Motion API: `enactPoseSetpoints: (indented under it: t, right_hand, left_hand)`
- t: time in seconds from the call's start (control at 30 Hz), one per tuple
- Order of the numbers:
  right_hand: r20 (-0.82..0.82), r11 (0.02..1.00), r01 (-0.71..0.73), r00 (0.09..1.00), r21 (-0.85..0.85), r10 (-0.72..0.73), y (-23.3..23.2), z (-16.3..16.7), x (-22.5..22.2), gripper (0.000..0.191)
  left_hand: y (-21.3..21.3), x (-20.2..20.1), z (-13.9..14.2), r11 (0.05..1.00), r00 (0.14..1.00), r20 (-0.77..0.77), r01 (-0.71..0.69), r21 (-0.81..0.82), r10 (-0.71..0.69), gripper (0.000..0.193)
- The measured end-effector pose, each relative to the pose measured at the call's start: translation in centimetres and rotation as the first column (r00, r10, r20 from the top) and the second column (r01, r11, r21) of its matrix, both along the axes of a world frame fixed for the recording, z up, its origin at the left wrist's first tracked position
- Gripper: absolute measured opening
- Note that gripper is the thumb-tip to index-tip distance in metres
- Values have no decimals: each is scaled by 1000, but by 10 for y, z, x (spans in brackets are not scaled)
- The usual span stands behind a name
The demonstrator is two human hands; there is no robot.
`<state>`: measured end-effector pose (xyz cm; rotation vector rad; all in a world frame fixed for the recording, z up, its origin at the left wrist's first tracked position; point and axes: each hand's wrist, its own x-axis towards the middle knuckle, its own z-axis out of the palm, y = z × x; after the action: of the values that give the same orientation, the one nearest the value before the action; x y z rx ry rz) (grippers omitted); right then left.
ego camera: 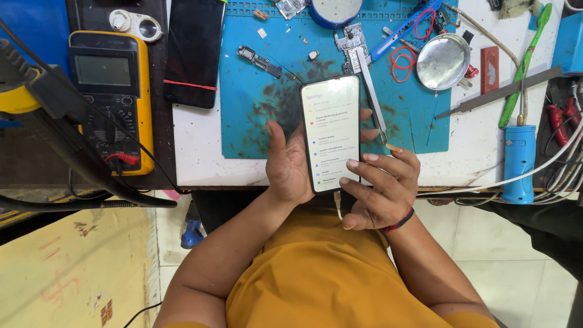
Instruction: The person uses tweezers to adjust a small component on a disassembled smartphone motherboard, then powers on the device and navigates the touchscreen to verify functionality. The person then disconnects the charger and continues handling the phone and its internal components.
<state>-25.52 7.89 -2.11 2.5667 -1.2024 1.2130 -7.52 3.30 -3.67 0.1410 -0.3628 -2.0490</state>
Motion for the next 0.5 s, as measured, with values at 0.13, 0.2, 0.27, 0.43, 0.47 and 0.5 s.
enactPoseSetpoints:
  t: [0.13, 0.2, 0.27, 0.43, 0.47, 0.5]
  right_hand:
    - [24, 1000, 7, 1000, -6, -7, 0, -1, 0, 66]
    - [27, 1000, 5, 1000, -5, -5, -1, -1, 0, 66]
    - [34, 1000, 12, 999, -7, -12, -2, -2, -1, 66]
    - [56, 1000, 24, 998, 4, -24, -3, -2, 0, 64]
    - [57, 1000, 23, 998, 5, -23, -3, -1, 0, 64]
    - [58, 1000, 20, 998, 7, -21, -3, -1, 0, 63]
  left_hand:
    - [0, 0, 0, 1000, 1000, -3, -1, -5, 1, 113]
    - [0, 0, 1, 1000, 1000, 0, -3, -6, 3, 113]
    - [0, 0, 1, 1000, 1000, 0, -6, -1, 6, 113]
    - [0, -1, 1, 1000, 1000, 14, -14, -12, 14, 113]
    - [0, -1, 1, 1000, 1000, 24, -19, -18, 19, 114]
    - [0, -1, 1, 1000, 1000, 15, -18, -17, 18, 113]
